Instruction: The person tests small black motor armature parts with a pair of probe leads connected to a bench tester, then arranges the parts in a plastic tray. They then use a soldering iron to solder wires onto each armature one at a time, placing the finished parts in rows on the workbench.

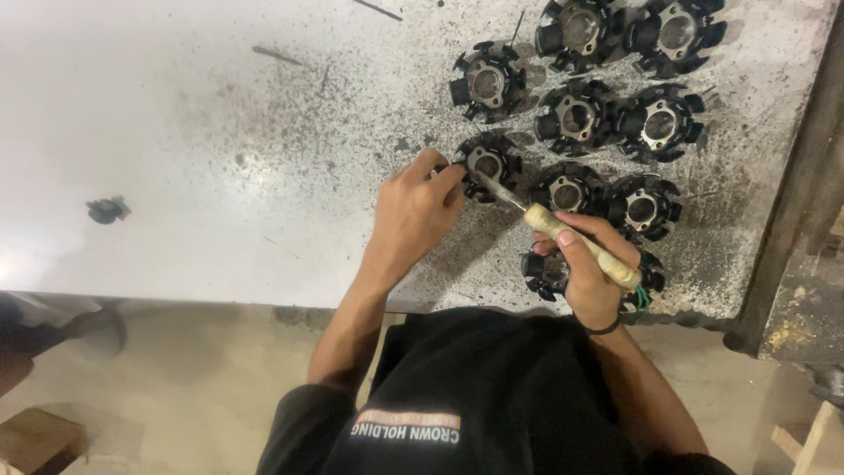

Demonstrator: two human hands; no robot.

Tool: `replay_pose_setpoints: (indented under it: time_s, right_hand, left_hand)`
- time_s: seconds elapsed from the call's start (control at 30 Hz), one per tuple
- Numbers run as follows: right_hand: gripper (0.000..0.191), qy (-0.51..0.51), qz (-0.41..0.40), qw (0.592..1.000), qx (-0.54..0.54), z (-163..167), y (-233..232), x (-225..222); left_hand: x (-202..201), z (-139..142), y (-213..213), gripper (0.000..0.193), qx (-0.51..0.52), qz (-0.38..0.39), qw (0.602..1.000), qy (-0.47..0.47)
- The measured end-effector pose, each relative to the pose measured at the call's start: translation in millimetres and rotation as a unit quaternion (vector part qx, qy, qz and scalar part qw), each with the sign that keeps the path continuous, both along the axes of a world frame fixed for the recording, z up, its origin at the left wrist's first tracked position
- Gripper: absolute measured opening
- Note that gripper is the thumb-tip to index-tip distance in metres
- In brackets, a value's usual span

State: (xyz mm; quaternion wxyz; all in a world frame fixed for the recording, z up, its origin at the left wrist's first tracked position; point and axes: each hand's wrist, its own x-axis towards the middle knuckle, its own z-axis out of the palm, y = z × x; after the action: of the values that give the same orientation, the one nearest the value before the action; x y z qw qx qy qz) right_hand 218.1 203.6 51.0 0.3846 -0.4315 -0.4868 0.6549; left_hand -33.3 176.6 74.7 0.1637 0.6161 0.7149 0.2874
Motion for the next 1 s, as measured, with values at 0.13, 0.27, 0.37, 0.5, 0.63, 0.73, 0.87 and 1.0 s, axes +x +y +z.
replay_pose_setpoints:
  time_s: [0.13,0.27,0.37,0.5,0.63,0.73,0.87,1.0]
  right_hand:
    - [0.023,-0.046,0.01,0.999,0.002,4.8,1.8,-0.3]
    - [0.022,-0.044,0.002,0.999,0.022,6.6,1.4,-1.1]
    - [0.02,-0.041,-0.013,0.998,0.035,4.4,-1.0,-3.7]
    - [0.016,-0.042,-0.015,0.998,0.037,1.9,-2.8,-4.2]
    - [0.017,-0.051,-0.017,0.998,0.032,0.9,-3.1,-1.6]
    - [0.018,-0.039,-0.026,0.999,0.012,-1.3,-2.3,-1.1]
    - [0.019,0.005,-0.042,0.998,0.047,-4.1,-1.0,-1.5]
    - [0.02,0.001,-0.033,0.999,0.041,-3.2,-1.0,-0.9]
  left_hand:
    - [2.8,4.2,3.5,0.019,0.005,-0.015,1.0,0.021]
    - [2.2,12.2,0.2,0.022,-0.009,-0.024,0.999,0.02]
    - [1.6,13.9,-0.5,0.019,-0.034,-0.015,0.999,0.002]
    - [3.2,10.9,1.6,0.02,-0.024,-0.007,1.0,-0.016]
    - [6.5,7.3,3.2,0.017,-0.017,-0.001,1.0,-0.014]
    - [7.1,4.7,3.2,0.015,-0.031,-0.002,0.999,-0.017]
    - [10.3,1.2,3.3,0.015,-0.036,-0.003,0.999,0.014]
    - [15.6,-0.2,2.7,0.016,-0.046,-0.003,0.997,0.056]
